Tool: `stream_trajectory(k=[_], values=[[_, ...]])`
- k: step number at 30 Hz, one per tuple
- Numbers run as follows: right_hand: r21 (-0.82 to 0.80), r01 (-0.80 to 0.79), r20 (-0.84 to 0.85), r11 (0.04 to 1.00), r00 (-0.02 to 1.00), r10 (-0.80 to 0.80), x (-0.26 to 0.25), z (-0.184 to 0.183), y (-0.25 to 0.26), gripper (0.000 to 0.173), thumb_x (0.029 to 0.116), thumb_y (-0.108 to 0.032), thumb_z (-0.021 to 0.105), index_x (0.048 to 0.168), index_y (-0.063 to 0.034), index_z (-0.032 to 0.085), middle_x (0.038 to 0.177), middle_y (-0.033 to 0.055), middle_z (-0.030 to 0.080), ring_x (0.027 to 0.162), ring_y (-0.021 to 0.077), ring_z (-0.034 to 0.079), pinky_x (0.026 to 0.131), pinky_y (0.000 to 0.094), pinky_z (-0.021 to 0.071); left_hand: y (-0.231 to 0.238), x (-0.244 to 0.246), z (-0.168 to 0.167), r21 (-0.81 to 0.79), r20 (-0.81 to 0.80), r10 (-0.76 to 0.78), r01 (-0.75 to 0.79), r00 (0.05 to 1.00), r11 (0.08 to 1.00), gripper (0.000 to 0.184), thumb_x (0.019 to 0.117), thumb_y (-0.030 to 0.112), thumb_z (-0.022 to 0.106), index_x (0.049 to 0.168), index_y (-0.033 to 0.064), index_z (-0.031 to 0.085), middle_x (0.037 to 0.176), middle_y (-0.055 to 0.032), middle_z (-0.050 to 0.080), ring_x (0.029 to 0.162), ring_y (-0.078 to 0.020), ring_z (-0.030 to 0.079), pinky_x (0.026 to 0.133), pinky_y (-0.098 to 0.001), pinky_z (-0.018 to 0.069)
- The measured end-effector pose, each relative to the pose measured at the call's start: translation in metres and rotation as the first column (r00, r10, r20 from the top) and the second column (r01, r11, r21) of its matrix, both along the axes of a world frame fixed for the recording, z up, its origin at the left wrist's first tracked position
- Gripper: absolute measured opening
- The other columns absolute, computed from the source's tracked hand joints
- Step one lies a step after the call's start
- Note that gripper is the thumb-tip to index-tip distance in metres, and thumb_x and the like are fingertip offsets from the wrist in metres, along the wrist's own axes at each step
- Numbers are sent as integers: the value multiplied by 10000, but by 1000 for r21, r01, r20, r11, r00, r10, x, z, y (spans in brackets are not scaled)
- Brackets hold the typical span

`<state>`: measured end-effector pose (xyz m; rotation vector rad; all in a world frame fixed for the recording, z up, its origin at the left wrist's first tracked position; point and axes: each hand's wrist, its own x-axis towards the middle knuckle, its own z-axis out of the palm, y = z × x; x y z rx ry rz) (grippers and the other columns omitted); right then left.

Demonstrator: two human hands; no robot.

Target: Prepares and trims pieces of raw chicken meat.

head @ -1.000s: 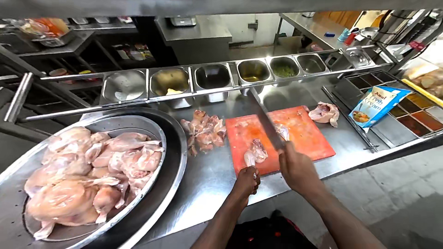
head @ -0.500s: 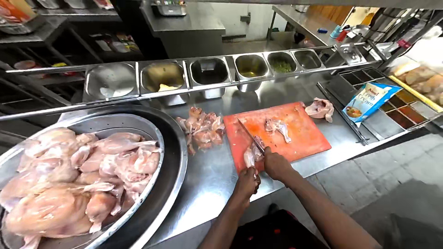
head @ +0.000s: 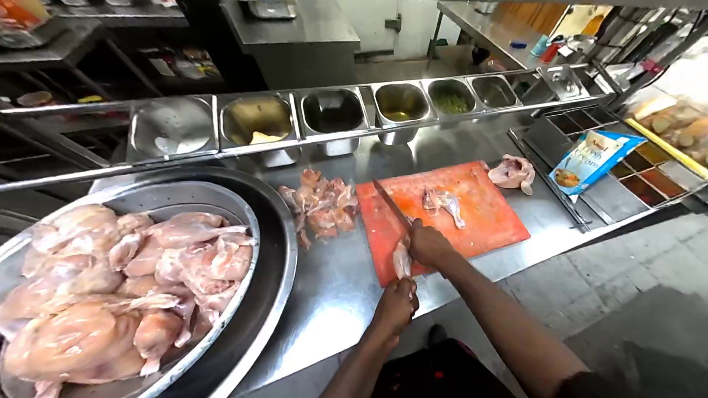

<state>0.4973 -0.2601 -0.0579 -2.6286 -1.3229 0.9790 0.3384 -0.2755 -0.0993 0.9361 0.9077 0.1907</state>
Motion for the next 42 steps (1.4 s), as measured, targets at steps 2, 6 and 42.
stream_trajectory(k=[2,6,42], values=[[43,5,-1,999,1000,-5,14,-5,9,424,1008,-247,606,1349,-45,455,1016,229,680,938,426,707,761,608,567,2,-5,0,32,17,36,-36,999,999,331,1130,212,289,913,96,510,569,69,397,449,-39,361,433,-195,334],[155,7,-181,988,983,22,71,-35,-9,381,1059,-258,524,1361,-25,523,1012,228,679,895,388,691,801,597,549,7,-13,-2,5,26,128,-128,991,992,338,1134,201,278,904,92,501,551,65,393,430,-35,365,419,-185,345],[891,-207,305,403,932,-197,-11,40,-49,420,1077,-351,331,1028,-5,563,568,50,556,435,215,586,396,415,501,12,14,-25,5,-122,152,-152,981,988,409,1146,317,282,1033,51,571,590,28,456,438,-71,388,413,-222,344]])
